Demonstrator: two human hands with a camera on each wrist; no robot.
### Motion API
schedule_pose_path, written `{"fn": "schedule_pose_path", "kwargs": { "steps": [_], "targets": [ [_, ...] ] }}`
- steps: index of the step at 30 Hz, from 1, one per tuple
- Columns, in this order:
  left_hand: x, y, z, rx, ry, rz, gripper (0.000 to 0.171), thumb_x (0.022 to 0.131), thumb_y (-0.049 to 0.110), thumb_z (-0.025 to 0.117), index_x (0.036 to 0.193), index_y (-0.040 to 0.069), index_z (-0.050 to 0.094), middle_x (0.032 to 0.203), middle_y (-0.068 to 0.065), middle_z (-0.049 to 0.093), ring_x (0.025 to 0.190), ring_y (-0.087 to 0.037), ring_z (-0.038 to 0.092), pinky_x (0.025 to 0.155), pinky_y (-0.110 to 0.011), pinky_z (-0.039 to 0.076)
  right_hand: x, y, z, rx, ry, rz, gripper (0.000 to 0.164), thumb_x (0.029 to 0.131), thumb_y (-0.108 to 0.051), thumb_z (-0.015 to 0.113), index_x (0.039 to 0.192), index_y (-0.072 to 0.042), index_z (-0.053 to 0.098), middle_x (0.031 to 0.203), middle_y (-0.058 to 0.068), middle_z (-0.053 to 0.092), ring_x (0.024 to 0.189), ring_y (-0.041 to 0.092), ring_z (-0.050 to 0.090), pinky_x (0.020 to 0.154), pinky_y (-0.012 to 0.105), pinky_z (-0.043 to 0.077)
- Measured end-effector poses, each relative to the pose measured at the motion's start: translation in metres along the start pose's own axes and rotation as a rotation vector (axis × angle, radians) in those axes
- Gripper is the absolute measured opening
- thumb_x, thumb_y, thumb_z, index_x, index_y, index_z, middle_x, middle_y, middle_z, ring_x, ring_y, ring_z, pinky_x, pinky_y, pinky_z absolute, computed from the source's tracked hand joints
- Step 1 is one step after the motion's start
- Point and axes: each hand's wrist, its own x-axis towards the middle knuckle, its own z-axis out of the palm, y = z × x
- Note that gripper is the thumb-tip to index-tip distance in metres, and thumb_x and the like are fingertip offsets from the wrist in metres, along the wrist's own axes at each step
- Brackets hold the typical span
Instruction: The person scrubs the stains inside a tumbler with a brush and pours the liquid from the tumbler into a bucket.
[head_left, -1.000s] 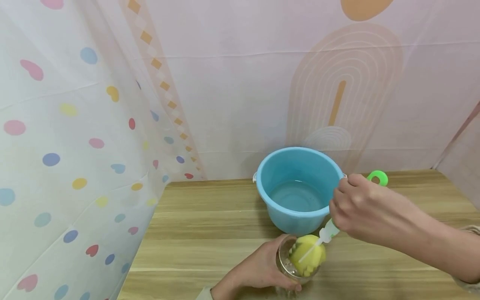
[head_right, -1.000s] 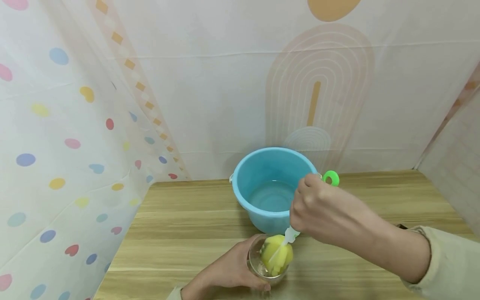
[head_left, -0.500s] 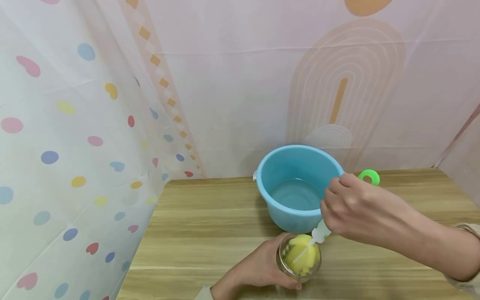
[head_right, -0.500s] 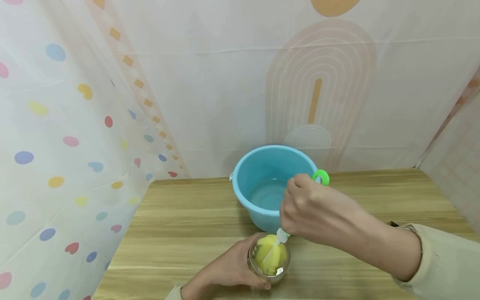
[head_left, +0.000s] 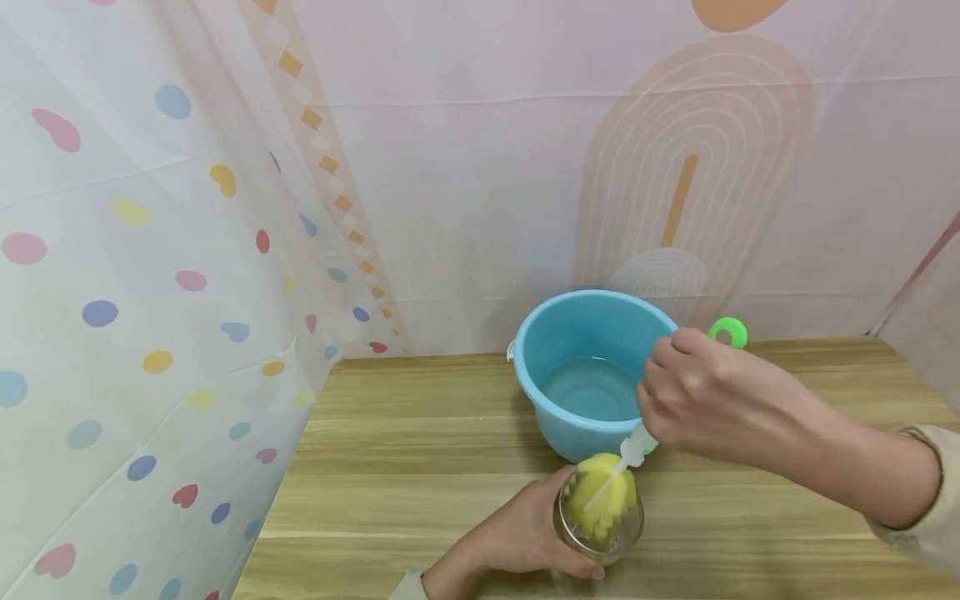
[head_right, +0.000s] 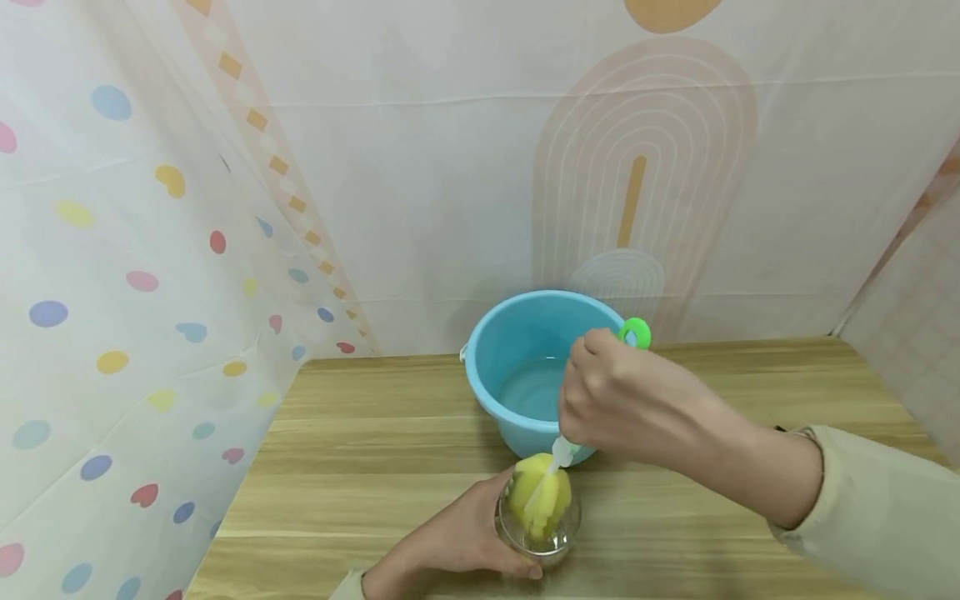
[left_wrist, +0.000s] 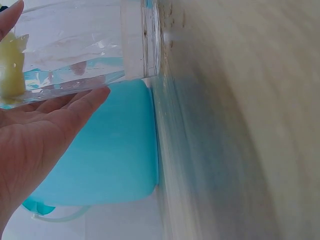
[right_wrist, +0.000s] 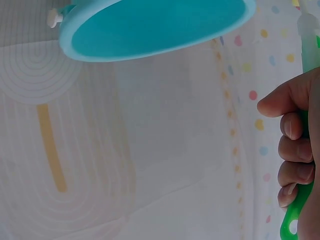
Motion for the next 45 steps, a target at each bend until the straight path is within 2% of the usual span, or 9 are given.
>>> {"fn": "schedule_pose_path", "kwargs": {
  "steps": [6, 12, 20, 23, 27, 32, 35, 41, 45],
  "targets": [
    [0.0, -0.001, -0.001, 0.002, -0.01, 0.015, 0.091, 0.076, 0.019, 0.097, 0.151, 0.026, 0.046, 0.134, 0.01, 0.061, 0.121, -0.007, 0.059, 0.107, -0.029, 0.047, -0.007, 0.007, 0.007, 0.03, -0.029, 0.013, 0.039, 0.054, 0.013, 0.055, 0.063, 0.001, 0.019, 0.052, 0.012, 0.029, 0.051, 0.017, 0.023, 0.057, 0.025, 0.018],
    [0.001, 0.0, -0.001, 0.005, -0.017, 0.026, 0.093, 0.077, 0.019, 0.097, 0.153, 0.027, 0.045, 0.139, 0.01, 0.06, 0.125, -0.008, 0.058, 0.11, -0.032, 0.046, -0.016, 0.01, 0.009, 0.061, -0.046, 0.023, 0.033, 0.057, 0.019, 0.044, 0.062, 0.0, 0.018, 0.051, 0.011, 0.028, 0.05, 0.017, 0.022, 0.056, 0.025, 0.019],
    [0.0, 0.0, 0.0, 0.024, 0.002, 0.03, 0.094, 0.075, 0.021, 0.098, 0.153, 0.028, 0.045, 0.139, 0.012, 0.059, 0.126, -0.007, 0.056, 0.11, -0.032, 0.045, -0.026, 0.011, 0.003, 0.085, -0.067, 0.024, 0.033, 0.058, 0.021, 0.045, 0.063, 0.002, 0.02, 0.053, 0.014, 0.028, 0.051, 0.019, 0.023, 0.056, 0.025, 0.019],
    [0.0, 0.001, 0.0, 0.03, 0.006, 0.022, 0.094, 0.074, 0.021, 0.098, 0.152, 0.026, 0.046, 0.14, 0.011, 0.059, 0.127, -0.007, 0.056, 0.11, -0.031, 0.045, -0.027, 0.01, -0.001, 0.094, -0.061, 0.026, 0.039, 0.052, 0.021, 0.052, 0.064, 0.003, 0.02, 0.054, 0.015, 0.027, 0.052, 0.019, 0.022, 0.056, 0.025, 0.019],
    [0.0, 0.001, -0.001, 0.047, 0.007, 0.006, 0.092, 0.075, 0.023, 0.098, 0.152, 0.024, 0.047, 0.141, 0.011, 0.058, 0.127, -0.007, 0.055, 0.11, -0.03, 0.044, -0.025, 0.009, -0.006, 0.097, -0.044, 0.029, 0.047, 0.045, 0.019, 0.058, 0.066, 0.003, 0.018, 0.054, 0.014, 0.025, 0.052, 0.019, 0.021, 0.056, 0.026, 0.018],
    [0.0, 0.001, -0.002, 0.053, -0.002, 0.004, 0.09, 0.076, 0.023, 0.097, 0.151, 0.024, 0.047, 0.142, 0.011, 0.057, 0.128, -0.007, 0.054, 0.111, -0.029, 0.043, -0.021, 0.006, -0.016, 0.068, -0.05, 0.017, 0.034, 0.058, 0.021, 0.046, 0.066, 0.003, 0.018, 0.055, 0.013, 0.024, 0.053, 0.019, 0.021, 0.057, 0.025, 0.019],
    [0.001, 0.001, -0.002, 0.033, -0.012, 0.008, 0.09, 0.077, 0.022, 0.096, 0.151, 0.025, 0.047, 0.143, 0.012, 0.057, 0.128, -0.007, 0.054, 0.111, -0.029, 0.043, -0.017, 0.003, -0.021, 0.041, -0.055, 0.012, 0.032, 0.062, 0.02, 0.045, 0.066, 0.003, 0.018, 0.057, 0.011, 0.024, 0.055, 0.018, 0.02, 0.058, 0.024, 0.02],
    [0.001, 0.001, -0.001, -0.017, -0.025, -0.005, 0.09, 0.077, 0.02, 0.096, 0.151, 0.029, 0.046, 0.139, 0.013, 0.058, 0.125, -0.007, 0.056, 0.111, -0.029, 0.043, -0.007, 0.001, -0.022, 0.015, -0.03, 0.026, 0.044, 0.052, 0.014, 0.057, 0.066, 0.002, 0.017, 0.056, 0.009, 0.021, 0.056, 0.016, 0.017, 0.058, 0.024, 0.018],
    [0.0, 0.001, -0.001, -0.018, -0.022, -0.014, 0.089, 0.077, 0.019, 0.096, 0.15, 0.029, 0.046, 0.136, 0.013, 0.06, 0.122, -0.006, 0.058, 0.109, -0.029, 0.045, -0.003, 0.003, -0.016, 0.029, -0.004, 0.046, 0.045, 0.051, 0.015, 0.057, 0.065, 0.001, 0.016, 0.055, 0.009, 0.022, 0.054, 0.016, 0.018, 0.057, 0.024, 0.018]
  ]
}}
